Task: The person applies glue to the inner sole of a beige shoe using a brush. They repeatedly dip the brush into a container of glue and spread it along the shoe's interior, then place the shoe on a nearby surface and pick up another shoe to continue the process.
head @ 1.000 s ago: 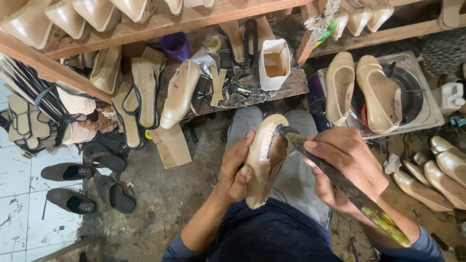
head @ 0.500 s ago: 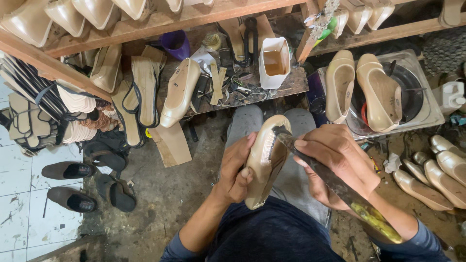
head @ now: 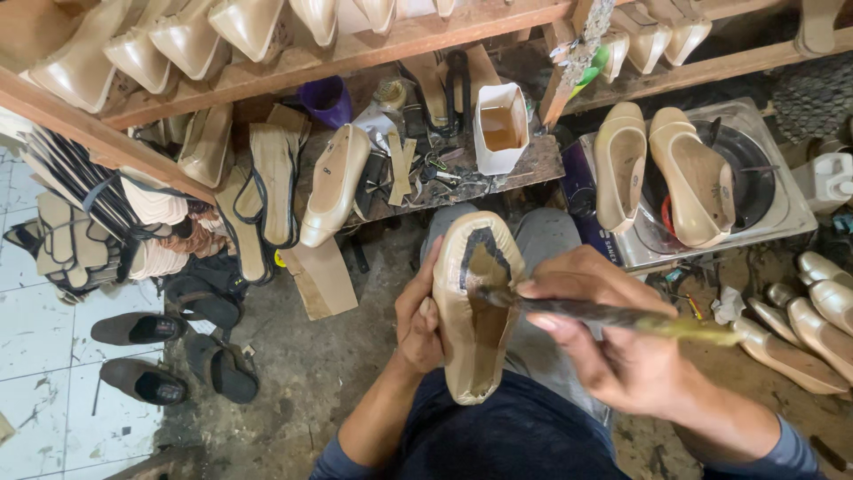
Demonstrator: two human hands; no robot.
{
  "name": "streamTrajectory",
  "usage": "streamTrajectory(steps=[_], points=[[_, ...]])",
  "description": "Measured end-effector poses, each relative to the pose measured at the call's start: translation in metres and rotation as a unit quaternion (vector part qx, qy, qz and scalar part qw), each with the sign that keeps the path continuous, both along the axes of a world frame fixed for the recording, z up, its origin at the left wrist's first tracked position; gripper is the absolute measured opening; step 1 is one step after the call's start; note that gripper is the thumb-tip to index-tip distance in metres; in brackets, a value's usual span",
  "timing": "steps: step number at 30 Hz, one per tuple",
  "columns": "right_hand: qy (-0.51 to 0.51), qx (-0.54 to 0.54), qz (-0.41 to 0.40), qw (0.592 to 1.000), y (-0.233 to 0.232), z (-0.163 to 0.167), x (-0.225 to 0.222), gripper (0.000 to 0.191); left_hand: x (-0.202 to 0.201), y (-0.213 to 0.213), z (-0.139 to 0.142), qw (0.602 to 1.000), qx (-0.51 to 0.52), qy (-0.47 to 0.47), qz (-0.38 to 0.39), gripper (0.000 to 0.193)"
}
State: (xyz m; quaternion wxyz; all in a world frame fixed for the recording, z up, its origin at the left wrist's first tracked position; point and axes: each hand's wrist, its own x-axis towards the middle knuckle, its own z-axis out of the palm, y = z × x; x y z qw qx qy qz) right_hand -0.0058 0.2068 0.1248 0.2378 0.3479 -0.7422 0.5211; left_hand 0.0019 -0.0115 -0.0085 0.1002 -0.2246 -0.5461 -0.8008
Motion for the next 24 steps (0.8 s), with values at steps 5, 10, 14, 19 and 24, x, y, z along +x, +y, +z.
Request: streamTrajectory(steps=[5, 10, 14, 19, 24], points=[[-0.026, -0.213, -0.049, 0.975, 0.021, -0.003, 0.004, 0.014, 0.003, 0.001, 0.005, 0.992, 0.103, -0.065, -0.040, 0.100], [-0.115, -0.188, -0.117, 0.968, 0.025, -0.043, -0.050, 0.018, -0.013, 0.001, 0.005, 0.932, 0.205, -0.287, 0.080, 0.096], [-0.168, -0.061, -0.181, 0.967, 0.013, -0.085, -0.149, 0.014, -0.001, -0.022, 0.002, 0.853, 0.354, -0.320, -0.211, 0.080], [-0.106, 0.165, -0.154, 0.969, 0.005, -0.148, -0.242, 0.018, 0.047, -0.036, -0.025, 0.877, 0.354, -0.283, -0.162, 0.073], [-0.029, 0.334, -0.185, 0.924, -0.009, -0.200, -0.293, 0.026, 0.062, -0.056, -0.065, 0.829, 0.412, -0.358, -0.123, 0.074]])
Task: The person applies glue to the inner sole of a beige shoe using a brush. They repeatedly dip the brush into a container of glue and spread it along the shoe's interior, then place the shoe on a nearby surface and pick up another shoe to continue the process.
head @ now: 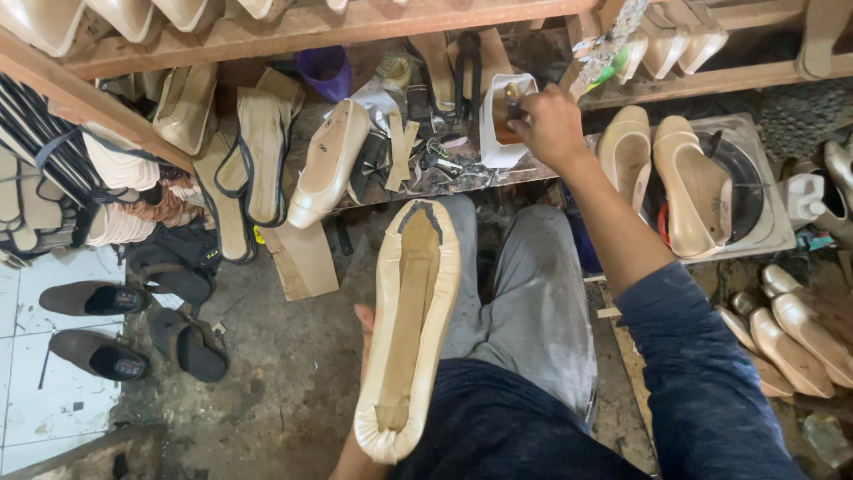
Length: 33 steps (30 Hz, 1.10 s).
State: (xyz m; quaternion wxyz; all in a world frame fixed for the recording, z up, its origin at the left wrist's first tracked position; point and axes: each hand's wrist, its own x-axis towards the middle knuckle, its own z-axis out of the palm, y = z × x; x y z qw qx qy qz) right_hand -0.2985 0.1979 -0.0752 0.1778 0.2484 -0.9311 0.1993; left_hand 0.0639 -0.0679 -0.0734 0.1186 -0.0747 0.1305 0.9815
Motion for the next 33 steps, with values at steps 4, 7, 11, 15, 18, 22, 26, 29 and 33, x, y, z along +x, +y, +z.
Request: streamTrajectory(steps=[4, 7, 11, 15, 18, 22, 26, 29, 33], points=[[0.003, 0.065, 0.003, 0.998, -0.014, -0.013, -0.017, 0.023, -0.002, -0.010, -0.016, 1.000, 0.007, -0.010, 0.014, 0.074], [-0.019, 0.093, 0.008, 0.995, -0.014, -0.003, -0.014, 0.022, -0.007, -0.012, -0.015, 1.000, 0.005, -0.020, 0.020, 0.074], [0.032, 0.027, 0.002, 0.999, -0.002, 0.026, 0.006, 0.022, -0.019, -0.012, 0.004, 1.000, 0.007, -0.020, 0.005, 0.075], [-0.066, 0.034, 0.008, 0.997, 0.005, 0.063, 0.035, 0.023, -0.036, 0.001, 0.041, 0.992, -0.105, -0.044, 0.047, 0.075], [-0.114, -0.018, 0.006, 0.993, 0.001, 0.095, 0.068, 0.022, -0.054, 0.011, 0.065, 0.970, -0.237, -0.002, 0.061, 0.077], [-0.164, -0.355, 0.057, 0.918, -0.003, 0.130, 0.164, 0.013, -0.068, 0.022, 0.083, 0.958, -0.280, 0.033, 0.055, 0.077], [-0.067, -0.398, 0.135, 0.905, -0.017, 0.145, 0.233, 0.018, -0.071, 0.032, 0.088, 0.956, -0.281, 0.074, 0.033, 0.076], [0.025, -0.334, 0.151, 0.930, -0.022, 0.157, 0.246, 0.024, -0.069, 0.040, 0.090, 0.955, -0.281, 0.094, 0.023, 0.078], [0.046, -0.262, 0.223, 0.938, -0.012, 0.177, 0.249, 0.026, -0.065, 0.042, 0.093, 0.953, -0.285, 0.098, 0.030, 0.077]])
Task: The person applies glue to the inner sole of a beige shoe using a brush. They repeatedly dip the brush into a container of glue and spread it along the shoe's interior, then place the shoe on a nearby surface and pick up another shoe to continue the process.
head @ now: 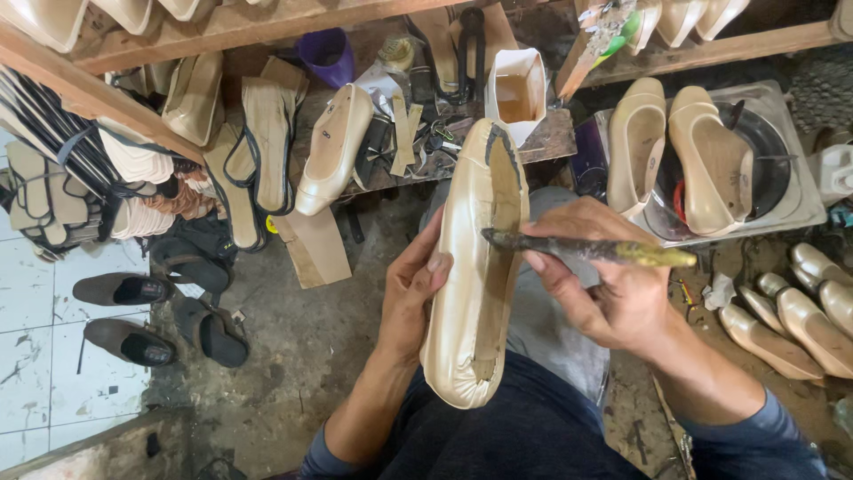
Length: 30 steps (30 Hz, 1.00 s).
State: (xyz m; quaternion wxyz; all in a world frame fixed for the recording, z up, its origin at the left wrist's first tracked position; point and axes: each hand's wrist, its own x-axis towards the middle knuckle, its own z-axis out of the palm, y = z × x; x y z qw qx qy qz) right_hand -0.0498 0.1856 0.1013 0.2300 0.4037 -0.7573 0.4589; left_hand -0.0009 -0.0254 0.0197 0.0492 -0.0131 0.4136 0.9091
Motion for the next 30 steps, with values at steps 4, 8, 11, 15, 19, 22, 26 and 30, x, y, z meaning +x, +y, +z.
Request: streamTrajectory(steps=[4, 8, 11, 15, 19, 22, 26, 30], points=[[-0.028, 0.007, -0.024, 0.999, 0.007, 0.009, 0.004, 0.021, 0.007, 0.002, 0.003, 1.000, -0.017, -0.001, 0.000, 0.075], [-0.043, 0.010, 0.003, 0.999, 0.010, 0.013, 0.005, 0.019, 0.013, 0.002, 0.005, 1.000, -0.013, 0.022, -0.006, 0.073], [-0.039, 0.006, -0.004, 0.999, 0.011, 0.017, 0.006, 0.020, 0.014, 0.003, 0.006, 1.000, -0.016, 0.015, -0.013, 0.073], [-0.034, 0.043, -0.003, 0.998, 0.013, 0.022, 0.006, 0.020, 0.014, 0.003, 0.005, 1.000, -0.008, 0.013, -0.017, 0.074], [-0.024, 0.031, 0.004, 0.999, 0.012, 0.020, 0.004, 0.019, 0.016, 0.006, 0.004, 1.000, 0.001, 0.004, -0.019, 0.073], [-0.039, 0.042, 0.023, 0.998, 0.015, 0.018, 0.004, 0.019, 0.016, 0.005, 0.004, 1.000, -0.001, 0.004, -0.010, 0.075], [-0.041, 0.053, 0.036, 0.997, 0.017, 0.016, 0.007, 0.019, 0.016, 0.004, 0.002, 1.000, 0.000, 0.007, -0.001, 0.077], [-0.030, 0.030, 0.055, 0.998, 0.013, 0.008, 0.010, 0.019, 0.013, 0.004, 0.001, 1.000, -0.007, 0.008, 0.011, 0.077]])
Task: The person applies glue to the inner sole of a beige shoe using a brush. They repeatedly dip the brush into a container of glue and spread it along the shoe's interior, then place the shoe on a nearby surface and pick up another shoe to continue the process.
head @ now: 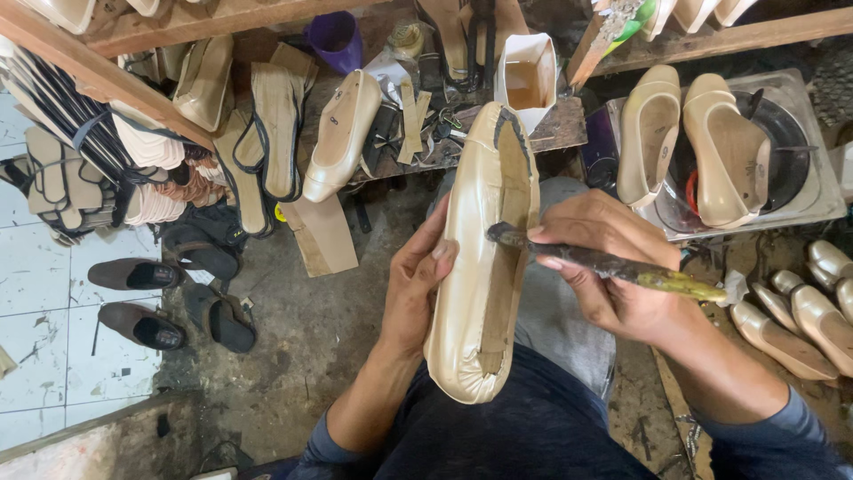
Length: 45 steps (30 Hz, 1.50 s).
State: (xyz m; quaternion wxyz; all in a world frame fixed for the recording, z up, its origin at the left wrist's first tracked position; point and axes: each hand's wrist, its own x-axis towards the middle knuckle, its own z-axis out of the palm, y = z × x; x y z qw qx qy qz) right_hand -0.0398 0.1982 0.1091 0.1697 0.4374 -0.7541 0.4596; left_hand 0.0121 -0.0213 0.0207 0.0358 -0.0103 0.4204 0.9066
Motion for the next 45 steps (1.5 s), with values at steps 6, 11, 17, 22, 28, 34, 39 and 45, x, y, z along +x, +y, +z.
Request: streamTrajectory(steps=[6, 11, 17, 22, 28, 34, 39, 45], points=[[-0.002, -0.009, 0.002, 1.000, -0.001, -0.011, 0.008, 0.015, -0.003, 0.000, 0.001, 1.000, 0.009, 0.000, 0.014, 0.076], [0.000, 0.006, -0.012, 1.000, 0.001, -0.005, 0.006, 0.019, -0.003, 0.000, 0.003, 1.000, 0.007, 0.018, 0.007, 0.076], [-0.008, 0.028, -0.027, 0.999, 0.000, 0.010, 0.001, 0.019, -0.001, 0.000, 0.003, 1.000, 0.012, 0.009, 0.005, 0.077], [0.009, 0.020, -0.015, 1.000, -0.002, 0.008, -0.002, 0.017, -0.002, 0.000, 0.002, 1.000, -0.004, 0.011, 0.009, 0.077], [0.018, 0.001, 0.005, 1.000, -0.005, 0.004, 0.001, 0.015, -0.003, 0.000, 0.002, 1.000, 0.013, 0.017, 0.015, 0.079], [0.017, -0.001, 0.008, 1.000, -0.004, -0.005, 0.013, 0.015, -0.007, 0.000, -0.003, 1.000, 0.012, 0.014, 0.021, 0.079], [0.043, -0.019, 0.052, 0.998, -0.003, -0.027, 0.017, 0.017, -0.008, -0.002, -0.008, 0.999, -0.015, 0.013, 0.039, 0.078], [0.017, -0.025, 0.066, 0.997, -0.007, -0.018, 0.013, 0.020, -0.011, -0.005, -0.011, 0.999, 0.000, 0.027, 0.038, 0.077]])
